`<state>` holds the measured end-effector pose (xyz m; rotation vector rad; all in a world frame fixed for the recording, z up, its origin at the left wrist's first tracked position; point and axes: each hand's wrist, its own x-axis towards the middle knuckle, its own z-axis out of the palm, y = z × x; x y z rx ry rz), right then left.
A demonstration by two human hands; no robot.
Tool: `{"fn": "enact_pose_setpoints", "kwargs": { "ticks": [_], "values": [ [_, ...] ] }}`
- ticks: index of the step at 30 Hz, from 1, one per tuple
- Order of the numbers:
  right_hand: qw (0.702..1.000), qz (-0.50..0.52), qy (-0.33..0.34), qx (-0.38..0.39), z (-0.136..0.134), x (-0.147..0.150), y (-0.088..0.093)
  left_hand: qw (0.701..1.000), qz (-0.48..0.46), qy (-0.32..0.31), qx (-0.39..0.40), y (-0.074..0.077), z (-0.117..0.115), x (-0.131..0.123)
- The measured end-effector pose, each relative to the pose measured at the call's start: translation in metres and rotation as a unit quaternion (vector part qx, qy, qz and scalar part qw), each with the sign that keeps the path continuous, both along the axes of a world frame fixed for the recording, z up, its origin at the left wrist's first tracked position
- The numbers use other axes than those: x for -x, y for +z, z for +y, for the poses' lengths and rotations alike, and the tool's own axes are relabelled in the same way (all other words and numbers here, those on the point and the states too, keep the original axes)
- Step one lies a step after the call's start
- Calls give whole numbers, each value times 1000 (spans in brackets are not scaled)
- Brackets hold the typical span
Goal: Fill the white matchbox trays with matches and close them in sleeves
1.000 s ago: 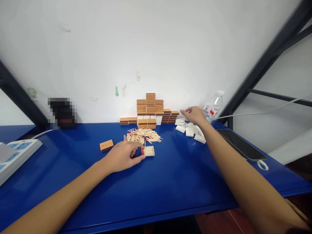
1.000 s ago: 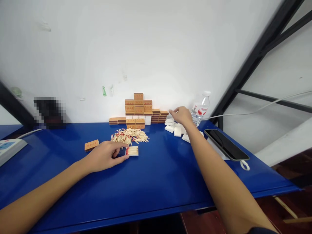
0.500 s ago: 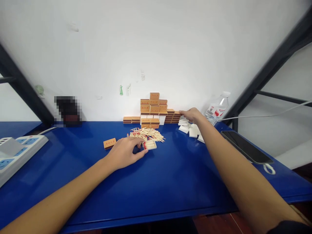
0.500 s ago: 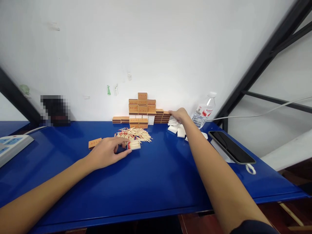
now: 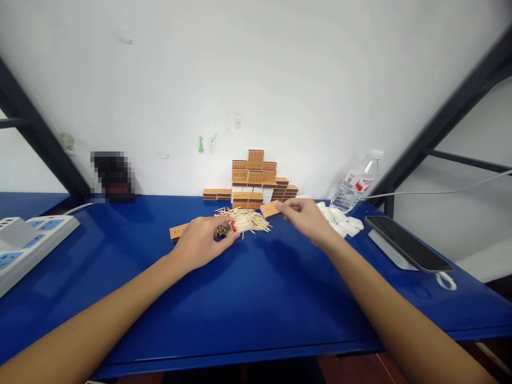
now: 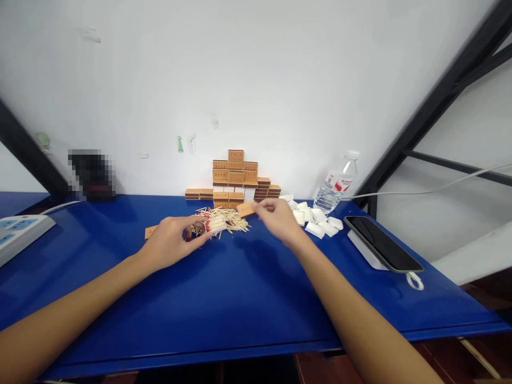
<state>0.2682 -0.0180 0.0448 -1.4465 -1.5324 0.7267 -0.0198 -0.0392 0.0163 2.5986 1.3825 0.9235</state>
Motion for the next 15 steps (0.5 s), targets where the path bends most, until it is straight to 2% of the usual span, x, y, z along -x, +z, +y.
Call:
{"fn": "enact_pose_setpoints", "kwargs": {
  "ticks": [2,5,10,15],
  "values": [
    [997,16,71,1,-8,18,-10,1000,-7,-1,7,-3,2,1],
    [993,34,116,6,-10,29,-17,1000,-5,-4,7,-4,5,3],
    [986,31,162,31,-9,20,-19,999,-33,-28,28,1,5,4],
    [978,22,204,37,-13,18,-17,999,-32,-15,7,7,2,3]
  ]
}}
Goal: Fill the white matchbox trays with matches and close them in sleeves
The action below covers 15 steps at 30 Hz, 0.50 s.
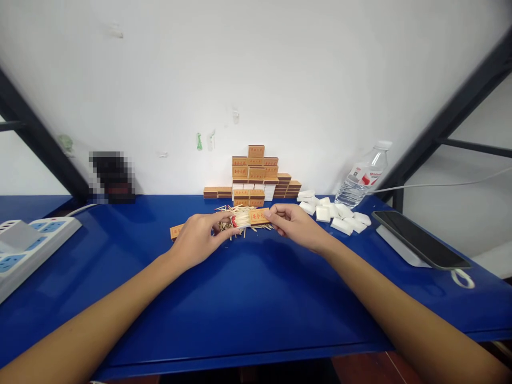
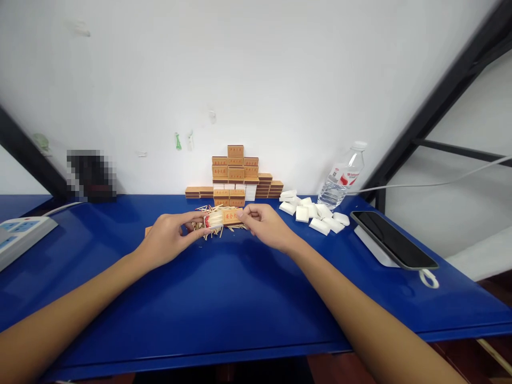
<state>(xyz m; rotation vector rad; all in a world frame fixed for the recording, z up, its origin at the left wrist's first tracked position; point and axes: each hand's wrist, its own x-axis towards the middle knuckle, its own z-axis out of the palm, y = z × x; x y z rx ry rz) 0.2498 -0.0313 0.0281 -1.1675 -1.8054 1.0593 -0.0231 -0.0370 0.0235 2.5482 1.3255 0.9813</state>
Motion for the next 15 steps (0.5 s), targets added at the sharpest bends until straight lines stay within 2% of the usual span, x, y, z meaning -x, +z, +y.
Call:
{"fn": "enact_pose_setpoints", "kwargs": {
  "ticks": [3,9,12,15],
  "values": [
    [1000,-7,9,-13,-1,1,2,1000,-2,-6,-11,0,1,2],
    [999,-27,38,-11,-3,3,0,998,-8,-59,-3,-7,6,4],
    [999,10,45,8,-7,12,-5,997,-28,-66,8,-7,4,2],
    [997,71,24,7,-10,21,-11,996,-60,-57,18,-5,2,0]
  ]
}}
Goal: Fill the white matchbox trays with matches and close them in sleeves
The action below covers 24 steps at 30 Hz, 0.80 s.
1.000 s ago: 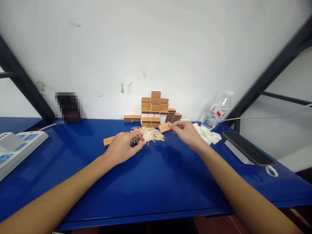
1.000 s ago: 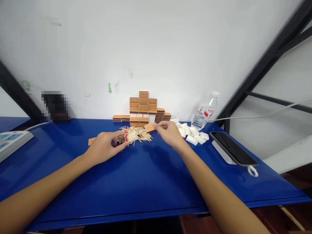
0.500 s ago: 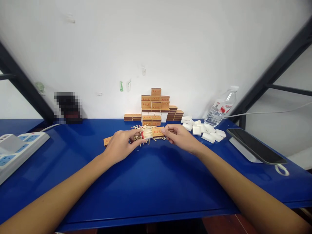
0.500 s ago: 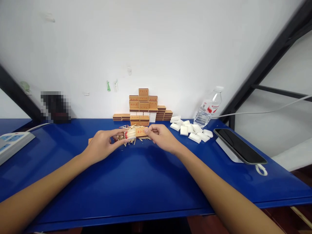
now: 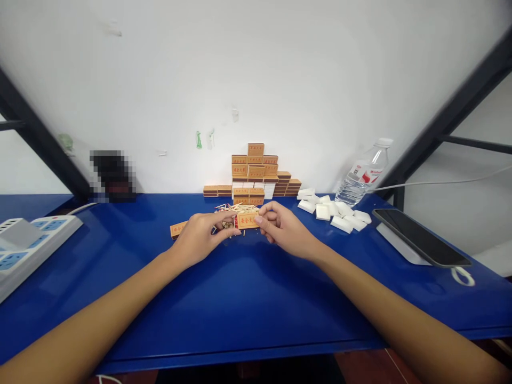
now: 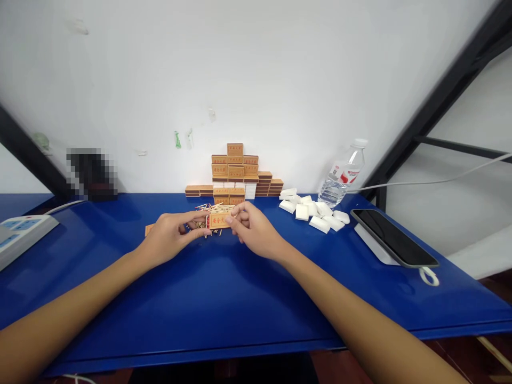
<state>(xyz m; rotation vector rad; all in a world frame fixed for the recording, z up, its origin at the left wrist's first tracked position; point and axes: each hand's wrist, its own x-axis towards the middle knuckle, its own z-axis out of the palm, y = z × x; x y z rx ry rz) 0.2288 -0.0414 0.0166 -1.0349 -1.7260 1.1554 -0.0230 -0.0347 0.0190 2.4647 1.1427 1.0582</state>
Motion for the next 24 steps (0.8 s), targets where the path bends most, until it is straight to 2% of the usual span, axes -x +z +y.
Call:
{"fn": "enact_pose_setpoints", "kwargs": {
  "ticks": [3,5,9,14,24],
  "values": [
    [1000,21,0,-8,-3,5,-4,999,-25,7,26,1,0,0],
    [999,-10,19,-27,-5,5,-4,998,-35,-5,46,0,0,0],
    [984,-120,21,-133,-11,6,-3,996,-33,-54,60,-4,1,0],
    [957,-175,21,-229,-13,9,-7,995,-10,-75,72,-9,-2,-2],
    [936,-290,-11,-200,-20,11,-6,994,95,-50,0,-5,-13,-9]
  ]
}}
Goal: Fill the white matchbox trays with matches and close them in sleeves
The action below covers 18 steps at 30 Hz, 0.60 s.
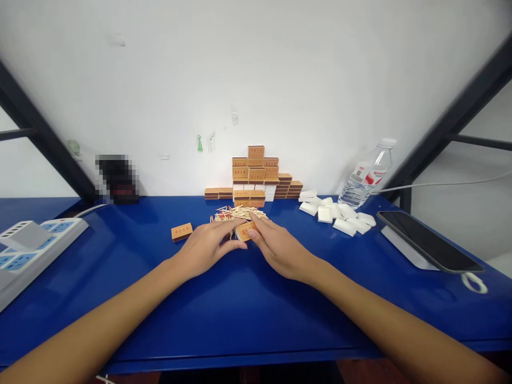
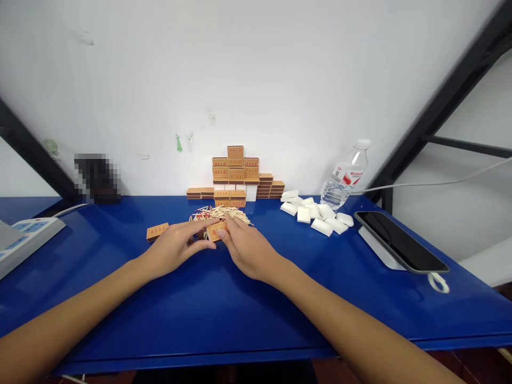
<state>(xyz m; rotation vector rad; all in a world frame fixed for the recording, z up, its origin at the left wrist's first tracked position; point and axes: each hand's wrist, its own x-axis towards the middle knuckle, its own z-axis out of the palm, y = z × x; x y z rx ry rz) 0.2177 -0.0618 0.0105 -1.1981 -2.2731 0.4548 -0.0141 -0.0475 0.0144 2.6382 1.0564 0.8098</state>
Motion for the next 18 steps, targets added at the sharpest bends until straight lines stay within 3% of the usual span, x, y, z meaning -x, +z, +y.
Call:
{"fn": "enact_pose_setpoints", "kwargs": {
  "ticks": [5,9,12,18],
  "values": [
    [999,12,-36,0,5,-2,2,999,20,24,-23,7,10,5],
    [994,-7,-108,-20,12,-9,9,992,-4,124,5,21,51,29],
    [989,-35,-140,-38,16,-15,12,977,31,210,15,26,87,44],
    [986,-62,-146,-54,21,-19,12,968,59,242,-18,20,128,31]
  ]
}}
